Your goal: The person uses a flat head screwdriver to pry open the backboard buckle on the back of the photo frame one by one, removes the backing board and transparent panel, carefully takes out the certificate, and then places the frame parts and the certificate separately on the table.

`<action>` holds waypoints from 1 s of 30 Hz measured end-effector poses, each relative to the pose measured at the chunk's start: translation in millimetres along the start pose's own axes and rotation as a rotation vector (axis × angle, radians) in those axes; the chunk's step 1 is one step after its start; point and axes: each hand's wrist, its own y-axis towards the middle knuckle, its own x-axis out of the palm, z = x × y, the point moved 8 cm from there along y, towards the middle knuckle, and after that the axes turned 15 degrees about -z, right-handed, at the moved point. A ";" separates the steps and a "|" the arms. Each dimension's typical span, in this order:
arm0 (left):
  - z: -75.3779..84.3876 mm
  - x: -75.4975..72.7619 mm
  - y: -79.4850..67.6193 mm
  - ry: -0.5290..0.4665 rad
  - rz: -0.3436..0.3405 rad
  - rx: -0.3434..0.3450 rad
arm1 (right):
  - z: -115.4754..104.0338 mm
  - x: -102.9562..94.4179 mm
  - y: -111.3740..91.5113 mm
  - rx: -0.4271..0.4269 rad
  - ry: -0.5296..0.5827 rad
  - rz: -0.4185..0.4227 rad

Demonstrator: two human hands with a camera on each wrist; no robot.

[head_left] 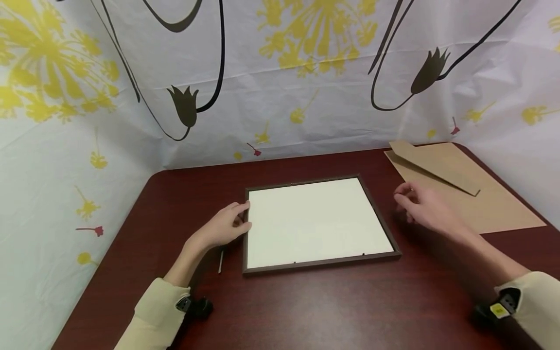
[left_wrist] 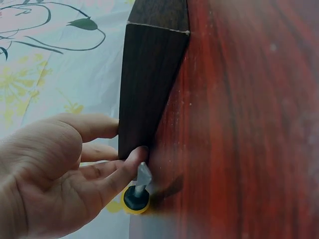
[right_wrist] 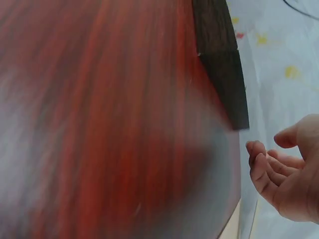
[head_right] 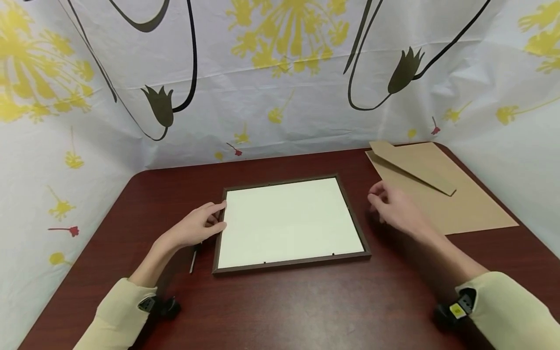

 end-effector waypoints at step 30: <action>3.6 -1.6 15.9 -0.011 -0.174 -0.197 | -25.3 47.5 57.1 0.029 -0.304 -0.318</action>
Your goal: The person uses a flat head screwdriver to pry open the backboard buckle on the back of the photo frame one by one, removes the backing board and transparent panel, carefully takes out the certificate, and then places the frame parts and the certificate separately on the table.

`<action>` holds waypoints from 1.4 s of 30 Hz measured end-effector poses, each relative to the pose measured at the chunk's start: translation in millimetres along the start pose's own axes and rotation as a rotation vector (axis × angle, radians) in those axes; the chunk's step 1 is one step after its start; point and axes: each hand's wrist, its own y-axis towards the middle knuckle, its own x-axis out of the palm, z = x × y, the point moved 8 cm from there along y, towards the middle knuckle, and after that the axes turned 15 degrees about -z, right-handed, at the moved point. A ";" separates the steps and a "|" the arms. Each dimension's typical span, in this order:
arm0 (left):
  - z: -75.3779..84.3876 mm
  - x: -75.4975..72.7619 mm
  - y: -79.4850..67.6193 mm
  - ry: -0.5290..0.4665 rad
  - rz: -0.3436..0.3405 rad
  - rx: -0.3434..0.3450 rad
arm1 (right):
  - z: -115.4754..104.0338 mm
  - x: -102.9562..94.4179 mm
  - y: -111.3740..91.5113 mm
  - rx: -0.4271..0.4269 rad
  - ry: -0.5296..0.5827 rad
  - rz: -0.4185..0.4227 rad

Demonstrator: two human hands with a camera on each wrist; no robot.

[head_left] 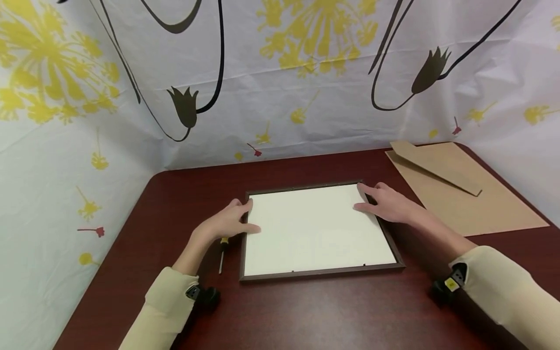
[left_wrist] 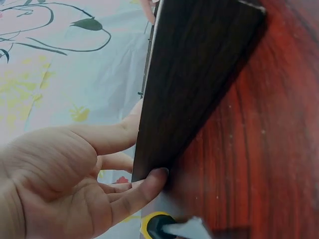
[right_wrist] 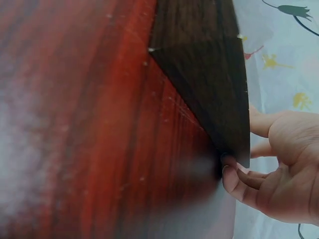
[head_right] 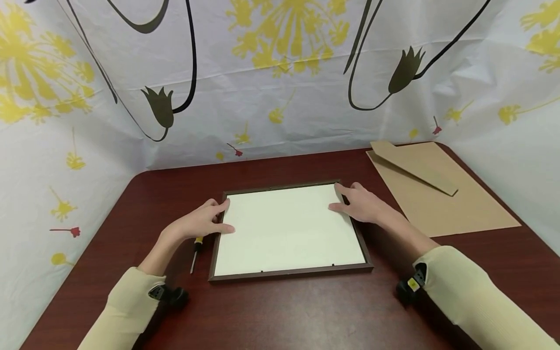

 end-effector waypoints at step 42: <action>6.3 11.7 -8.1 0.040 0.070 0.002 | 11.1 -19.9 -18.8 -0.099 0.290 0.255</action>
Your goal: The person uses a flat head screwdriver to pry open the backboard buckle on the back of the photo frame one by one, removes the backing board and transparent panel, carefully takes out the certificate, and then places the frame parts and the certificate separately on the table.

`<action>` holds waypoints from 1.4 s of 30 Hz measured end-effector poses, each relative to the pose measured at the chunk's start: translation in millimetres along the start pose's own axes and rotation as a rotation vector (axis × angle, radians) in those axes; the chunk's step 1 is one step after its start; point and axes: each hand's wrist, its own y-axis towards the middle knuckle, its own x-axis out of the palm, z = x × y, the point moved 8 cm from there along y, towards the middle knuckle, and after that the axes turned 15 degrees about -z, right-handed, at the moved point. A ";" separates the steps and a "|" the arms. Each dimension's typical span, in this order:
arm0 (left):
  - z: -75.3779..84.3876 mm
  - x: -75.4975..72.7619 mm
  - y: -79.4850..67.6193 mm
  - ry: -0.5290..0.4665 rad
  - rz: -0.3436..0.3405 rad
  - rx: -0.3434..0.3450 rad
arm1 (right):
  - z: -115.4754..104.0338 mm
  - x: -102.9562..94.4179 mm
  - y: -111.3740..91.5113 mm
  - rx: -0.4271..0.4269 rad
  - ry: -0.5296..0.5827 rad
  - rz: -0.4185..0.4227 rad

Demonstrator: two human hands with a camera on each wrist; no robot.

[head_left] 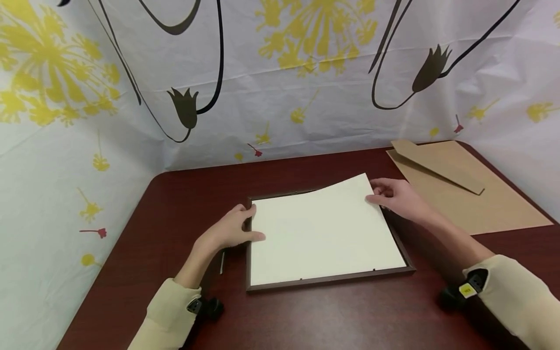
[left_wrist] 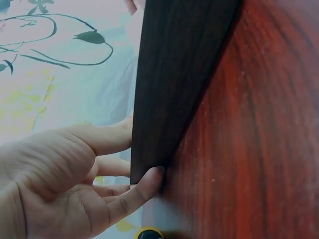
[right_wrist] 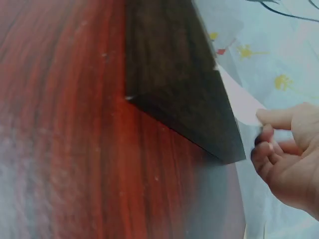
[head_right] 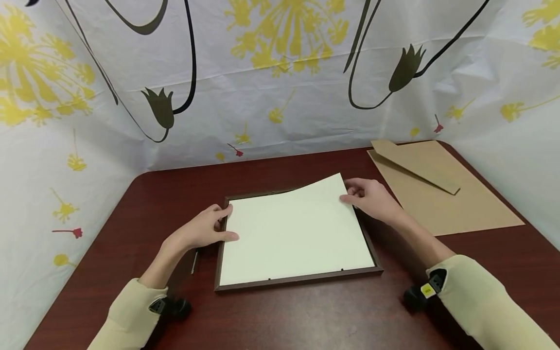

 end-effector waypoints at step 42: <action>122.1 -48.2 -36.2 -0.103 0.460 0.479 | -73.1 -33.9 -10.2 -0.232 0.851 0.084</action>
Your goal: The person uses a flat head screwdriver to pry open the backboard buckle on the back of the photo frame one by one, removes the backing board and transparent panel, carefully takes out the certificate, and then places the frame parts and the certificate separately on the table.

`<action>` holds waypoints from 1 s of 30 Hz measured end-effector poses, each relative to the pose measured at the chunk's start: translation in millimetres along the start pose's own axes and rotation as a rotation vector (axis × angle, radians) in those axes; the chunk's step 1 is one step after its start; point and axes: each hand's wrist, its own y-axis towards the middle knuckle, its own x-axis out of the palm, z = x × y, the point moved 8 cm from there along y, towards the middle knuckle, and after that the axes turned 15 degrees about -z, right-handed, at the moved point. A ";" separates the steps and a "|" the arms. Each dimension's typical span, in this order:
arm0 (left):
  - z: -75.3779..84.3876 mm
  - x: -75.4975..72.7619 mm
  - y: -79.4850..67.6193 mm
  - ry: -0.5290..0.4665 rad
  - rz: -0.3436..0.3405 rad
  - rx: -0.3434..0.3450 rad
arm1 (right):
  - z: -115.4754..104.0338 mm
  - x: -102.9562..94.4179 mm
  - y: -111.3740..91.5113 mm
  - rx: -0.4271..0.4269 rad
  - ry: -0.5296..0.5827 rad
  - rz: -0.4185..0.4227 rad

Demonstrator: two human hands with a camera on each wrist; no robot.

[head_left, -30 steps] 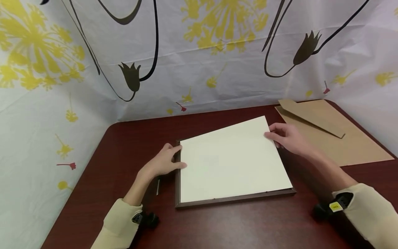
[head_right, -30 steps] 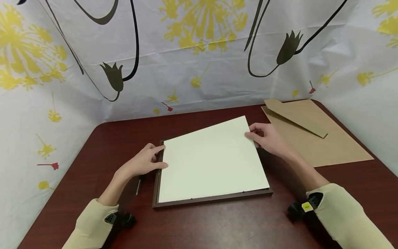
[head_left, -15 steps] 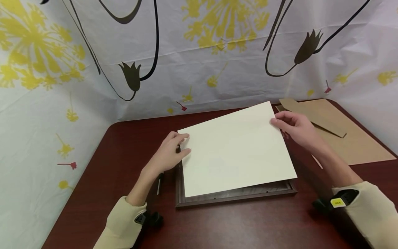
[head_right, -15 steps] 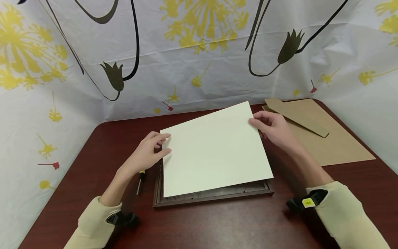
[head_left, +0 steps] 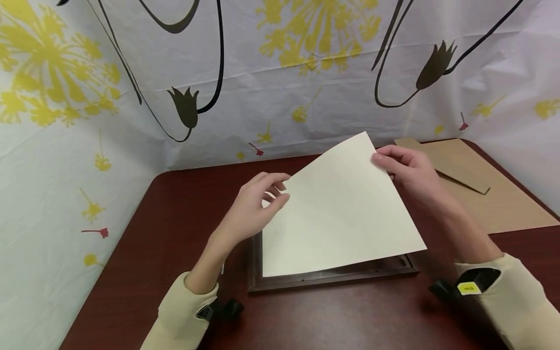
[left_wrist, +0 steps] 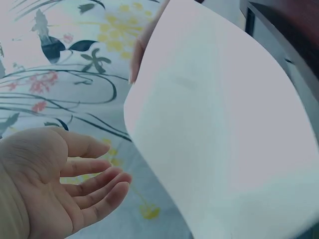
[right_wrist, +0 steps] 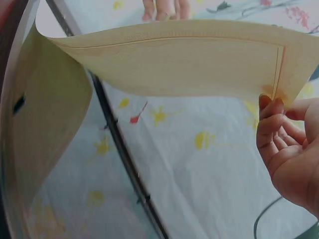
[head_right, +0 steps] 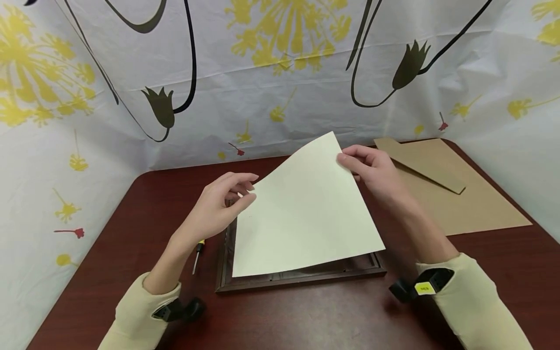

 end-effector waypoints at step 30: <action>86.8 9.6 -13.6 -0.166 0.185 0.149 | -62.8 109.5 -22.8 -0.220 -0.482 0.118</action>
